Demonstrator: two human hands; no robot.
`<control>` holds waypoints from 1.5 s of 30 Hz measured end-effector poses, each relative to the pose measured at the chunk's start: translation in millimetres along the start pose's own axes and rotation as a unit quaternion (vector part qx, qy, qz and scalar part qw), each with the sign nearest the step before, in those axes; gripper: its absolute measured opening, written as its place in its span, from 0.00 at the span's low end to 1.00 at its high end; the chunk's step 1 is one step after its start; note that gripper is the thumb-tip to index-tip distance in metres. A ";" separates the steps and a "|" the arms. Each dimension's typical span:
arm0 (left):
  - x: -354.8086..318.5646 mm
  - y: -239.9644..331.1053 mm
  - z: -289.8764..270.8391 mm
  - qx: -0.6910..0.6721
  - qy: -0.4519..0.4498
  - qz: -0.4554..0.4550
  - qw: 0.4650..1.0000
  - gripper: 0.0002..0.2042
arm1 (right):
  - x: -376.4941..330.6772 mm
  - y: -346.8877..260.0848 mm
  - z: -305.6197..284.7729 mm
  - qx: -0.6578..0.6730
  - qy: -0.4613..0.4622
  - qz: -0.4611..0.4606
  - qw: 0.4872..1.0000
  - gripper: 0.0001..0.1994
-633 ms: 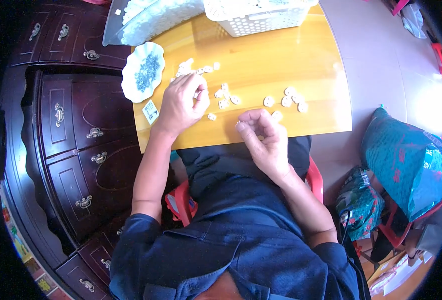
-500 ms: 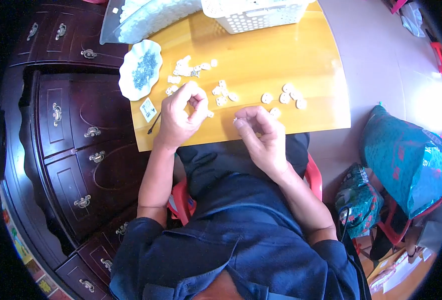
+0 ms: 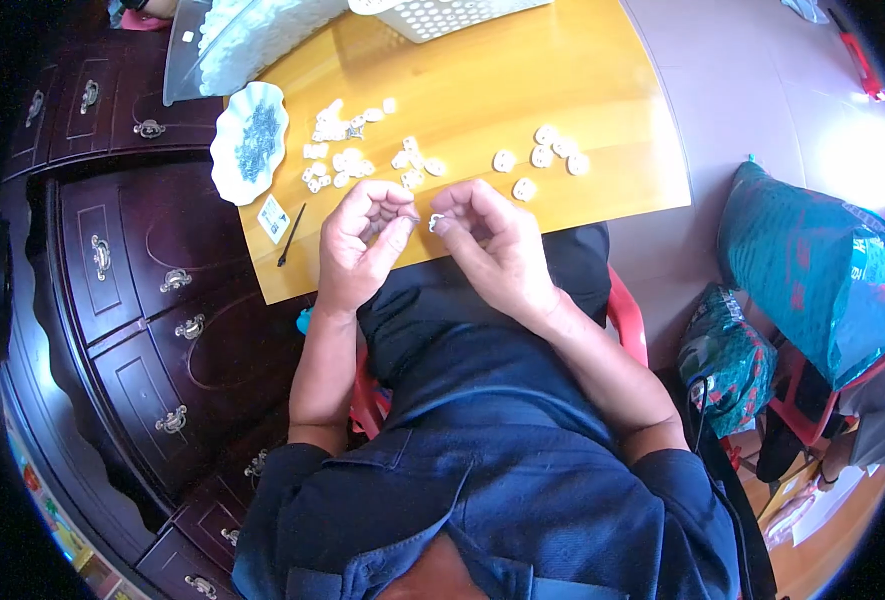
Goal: Assembling small white plastic components by hand at a workshop table.
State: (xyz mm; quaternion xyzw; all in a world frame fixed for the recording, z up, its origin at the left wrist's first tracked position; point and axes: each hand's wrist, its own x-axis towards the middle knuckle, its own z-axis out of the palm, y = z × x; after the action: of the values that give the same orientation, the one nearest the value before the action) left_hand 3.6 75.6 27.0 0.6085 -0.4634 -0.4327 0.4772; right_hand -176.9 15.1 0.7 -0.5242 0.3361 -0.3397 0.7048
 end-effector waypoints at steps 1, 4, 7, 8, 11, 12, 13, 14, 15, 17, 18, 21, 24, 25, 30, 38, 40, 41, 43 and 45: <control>0.3 0.9 1.1 0.018 -0.005 0.011 1.000 0.08 | 0.0 -0.3 -0.2 -0.001 -0.001 0.004 1.000 0.07; 0.7 3.8 3.2 0.041 -0.015 0.026 0.999 0.10 | 0.0 -0.6 -1.9 -0.008 -0.004 0.010 1.000 0.07; 0.4 5.2 4.1 0.050 -0.018 0.031 0.998 0.11 | 0.4 1.2 -1.9 -0.010 -0.004 0.009 1.000 0.07; 0.3 5.4 4.4 0.054 -0.017 0.032 0.998 0.11 | 0.4 1.9 -1.8 -0.007 -0.002 0.007 1.000 0.07; 0.8 7.0 5.1 0.054 -0.011 0.034 0.998 0.11 | 0.5 1.3 -2.0 -0.009 -0.004 0.003 1.000 0.07; 1.3 6.3 5.6 0.054 -0.011 0.034 0.998 0.11 | 0.5 0.8 -2.1 -0.008 -0.004 0.003 1.000 0.07; 2.1 4.8 6.4 0.052 -0.001 0.053 0.997 0.11 | 0.6 0.3 -2.1 -0.012 -0.005 0.002 1.000 0.07; 2.6 3.7 6.8 0.051 0.009 0.072 0.996 0.10 | 0.5 0.1 -2.0 -0.015 -0.006 0.002 1.000 0.07; 2.7 3.3 6.7 0.051 0.009 0.072 0.996 0.10 | 0.3 0.1 -1.8 -0.015 -0.007 0.001 1.000 0.07; 2.2 3.0 6.8 0.064 0.008 0.077 0.995 0.11 | -0.2 0.2 -1.4 -0.017 -0.009 0.000 1.000 0.07; 1.7 3.1 6.8 0.064 0.009 0.077 0.995 0.11 | -0.2 0.6 -1.2 -0.016 -0.009 0.000 1.000 0.07; 1.3 4.9 7.6 0.065 0.010 0.081 0.995 0.11 | -0.2 0.7 -1.2 -0.016 -0.009 -0.005 1.000 0.07; 1.3 9.5 9.2 0.088 0.008 0.078 0.993 0.11 | -0.4 -0.7 -0.8 -0.020 -0.005 -0.007 1.000 0.07; 1.2 9.4 10.6 0.095 0.014 0.082 0.992 0.11 | -0.7 -1.5 -1.3 -0.040 -0.003 -0.010 0.999 0.07; 0.1 10.0 11.5 0.120 0.014 0.091 0.988 0.11 | -1.1 2.3 -1.6 -0.050 0.003 -0.008 0.999 0.06; -0.7 17.8 -2.0 0.103 -0.047 0.038 0.993 0.16 | 0.1 4.7 -0.3 0.022 -0.009 0.002 1.000 0.06; 0.4 20.2 -12.3 0.131 -0.022 0.044 0.990 0.16 | 1.0 1.4 -2.0 0.035 -0.007 0.011 0.999 0.06; 0.4 17.6 -18.2 0.130 0.009 0.036 0.991 0.15 | 1.0 0.7 -3.2 0.046 -0.005 0.021 0.999 0.06; 5.8 9.0 -29.6 0.163 0.089 0.055 0.981 0.10 | 2.4 3.5 -6.0 0.043 0.002 0.020 0.999 0.06; 6.0 9.5 -36.5 0.218 0.116 0.055 0.967 0.08 | 3.5 4.0 -6.3 0.027 0.020 -0.002 0.999 0.06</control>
State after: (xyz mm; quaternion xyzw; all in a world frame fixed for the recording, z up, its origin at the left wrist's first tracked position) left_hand 38.6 75.2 42.0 0.7173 -0.5211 -0.2203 0.4066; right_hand -179.6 9.8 -5.0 -0.4987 0.3398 -0.3607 0.7112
